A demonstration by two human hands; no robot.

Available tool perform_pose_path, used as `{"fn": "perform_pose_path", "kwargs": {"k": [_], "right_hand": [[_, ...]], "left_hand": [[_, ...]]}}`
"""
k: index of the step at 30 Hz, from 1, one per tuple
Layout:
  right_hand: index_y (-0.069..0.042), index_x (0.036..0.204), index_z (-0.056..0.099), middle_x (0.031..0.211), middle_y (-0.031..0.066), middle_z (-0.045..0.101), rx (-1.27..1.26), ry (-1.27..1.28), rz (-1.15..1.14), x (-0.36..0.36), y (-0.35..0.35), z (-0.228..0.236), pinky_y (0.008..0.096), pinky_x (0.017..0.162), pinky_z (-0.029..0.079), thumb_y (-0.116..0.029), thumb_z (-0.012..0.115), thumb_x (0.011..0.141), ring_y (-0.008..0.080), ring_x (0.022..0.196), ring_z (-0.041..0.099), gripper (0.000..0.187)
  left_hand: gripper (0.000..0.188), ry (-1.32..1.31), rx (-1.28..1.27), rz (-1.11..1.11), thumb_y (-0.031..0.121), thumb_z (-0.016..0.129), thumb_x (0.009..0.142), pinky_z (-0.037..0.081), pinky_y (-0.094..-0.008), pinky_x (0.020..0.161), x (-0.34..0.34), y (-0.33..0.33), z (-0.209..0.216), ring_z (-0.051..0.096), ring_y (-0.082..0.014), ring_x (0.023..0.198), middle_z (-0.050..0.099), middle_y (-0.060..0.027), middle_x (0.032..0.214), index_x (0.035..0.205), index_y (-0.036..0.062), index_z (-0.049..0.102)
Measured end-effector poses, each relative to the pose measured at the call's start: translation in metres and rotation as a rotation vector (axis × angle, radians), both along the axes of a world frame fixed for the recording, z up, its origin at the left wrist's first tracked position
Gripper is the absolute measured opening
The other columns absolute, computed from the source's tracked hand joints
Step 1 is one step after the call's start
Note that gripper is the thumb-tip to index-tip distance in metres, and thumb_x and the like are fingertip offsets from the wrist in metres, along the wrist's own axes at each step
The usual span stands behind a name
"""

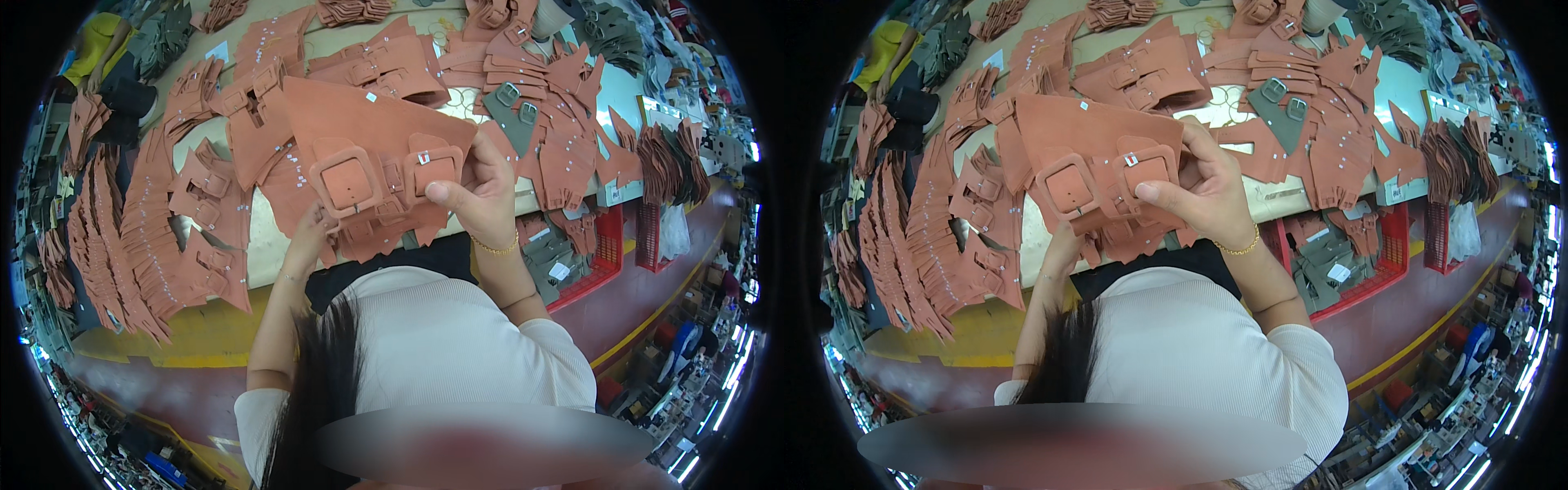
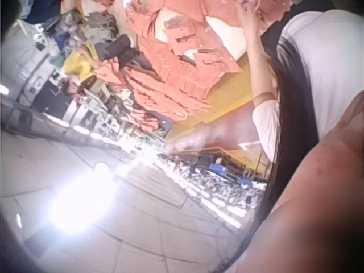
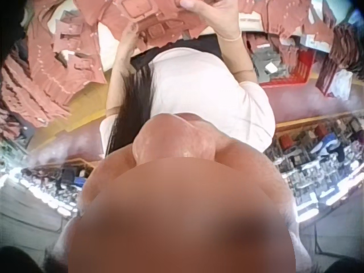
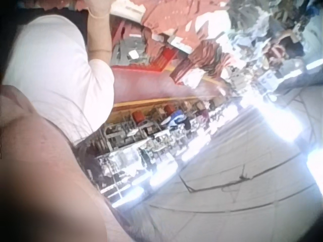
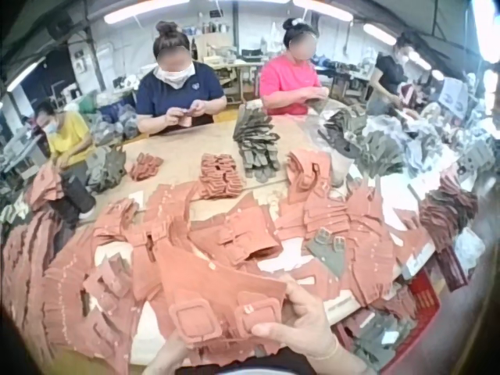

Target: The person picks up reddish-brown leather belt parts from a table, aligns them, and uses a red utility knife to trim edges and remove small excess material. The person then places the trimmed pieces back on the table.

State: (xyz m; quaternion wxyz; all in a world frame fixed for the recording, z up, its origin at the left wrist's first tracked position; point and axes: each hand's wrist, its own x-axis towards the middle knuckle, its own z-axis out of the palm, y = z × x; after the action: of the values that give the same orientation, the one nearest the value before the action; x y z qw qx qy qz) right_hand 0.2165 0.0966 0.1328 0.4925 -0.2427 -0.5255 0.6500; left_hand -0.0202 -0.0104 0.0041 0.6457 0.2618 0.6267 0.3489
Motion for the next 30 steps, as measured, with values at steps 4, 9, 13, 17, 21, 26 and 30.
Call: {"fn": "perform_pose_path", "kwargs": {"k": [4,9,13,17,21,26,30], "right_hand": [[0.004,0.118,0.053,0.104,0.0018,0.057,0.113,-0.162,-0.212,0.014,0.002,-0.003,0.0239,0.085,0.045,-0.005,0.077,0.074,0.0101,0.095,0.055,0.051],[0.004,0.117,0.055,0.103,0.004,0.056,0.297,-0.389,-0.563,0.057,0.023,-0.002,0.0248,0.082,0.047,0.002,0.072,0.077,0.0127,0.094,0.056,0.043],[0.006,0.118,0.053,0.108,0.0062,0.056,0.304,-0.581,-0.56,0.073,0.019,0.007,0.0278,0.087,0.046,0.003,0.07,0.079,0.0155,0.097,0.057,0.043],[0.007,0.121,0.051,0.112,0.0098,0.058,0.103,-0.373,-0.404,0.063,0.009,0.006,0.0293,0.088,0.046,-0.001,0.069,0.081,0.0164,0.099,0.057,0.045],[0.006,0.124,0.05,0.112,0.0121,0.06,0.008,-0.35,-0.29,0.05,0.009,-0.006,0.0293,0.088,0.046,-0.004,0.068,0.082,0.0166,0.1,0.058,0.046],[0.006,0.125,0.049,0.11,0.0123,0.061,-0.014,-0.382,-0.238,0.049,0.014,-0.013,0.0285,0.085,0.048,-0.008,0.069,0.084,0.0162,0.1,0.059,0.047],[0.006,0.124,0.05,0.11,0.0127,0.061,-0.051,-0.361,-0.215,0.053,0.013,-0.017,0.0285,0.084,0.049,-0.008,0.069,0.084,0.0158,0.099,0.059,0.046]], "left_hand": [[0.036,-0.179,-0.017,0.018,0.016,0.053,0.093,0.043,-0.0205,0.055,-0.002,0.007,-0.007,0.051,-0.0082,0.061,0.056,-0.0015,0.084,0.125,0.0025,0.044],[0.031,-0.328,-0.039,0.132,0.017,0.052,0.095,0.044,-0.0209,0.057,-0.011,0.005,-0.006,0.053,-0.0094,0.063,0.054,-0.0014,0.08,0.122,0.0023,0.049],[0.035,-0.172,-0.074,0.247,0.021,0.055,0.093,0.044,-0.022,0.061,-0.011,0.002,0.002,0.054,-0.0097,0.072,0.054,-0.0027,0.089,0.121,0.0021,0.045],[0.031,-0.223,-0.095,0.251,0.022,0.056,0.093,0.045,-0.0228,0.067,-0.006,-0.003,-0.002,0.055,-0.0104,0.078,0.055,-0.003,0.092,0.116,0.0033,0.047],[0.027,-0.285,-0.062,0.195,0.023,0.058,0.092,0.044,-0.0232,0.07,-0.002,-0.005,-0.015,0.054,-0.0097,0.077,0.057,-0.0029,0.091,0.109,0.0037,0.05],[0.024,-0.134,0.062,0.167,0.018,0.06,0.09,0.045,-0.0224,0.068,0.013,-0.001,-0.022,0.055,-0.0088,0.078,0.059,-0.0033,0.085,0.105,0.0028,0.05],[0.02,-0.128,0.103,0.199,0.014,0.059,0.089,0.048,-0.0238,0.069,0.017,0.005,-0.019,0.057,-0.0096,0.079,0.059,-0.0052,0.088,0.102,0.0022,0.048]]}}
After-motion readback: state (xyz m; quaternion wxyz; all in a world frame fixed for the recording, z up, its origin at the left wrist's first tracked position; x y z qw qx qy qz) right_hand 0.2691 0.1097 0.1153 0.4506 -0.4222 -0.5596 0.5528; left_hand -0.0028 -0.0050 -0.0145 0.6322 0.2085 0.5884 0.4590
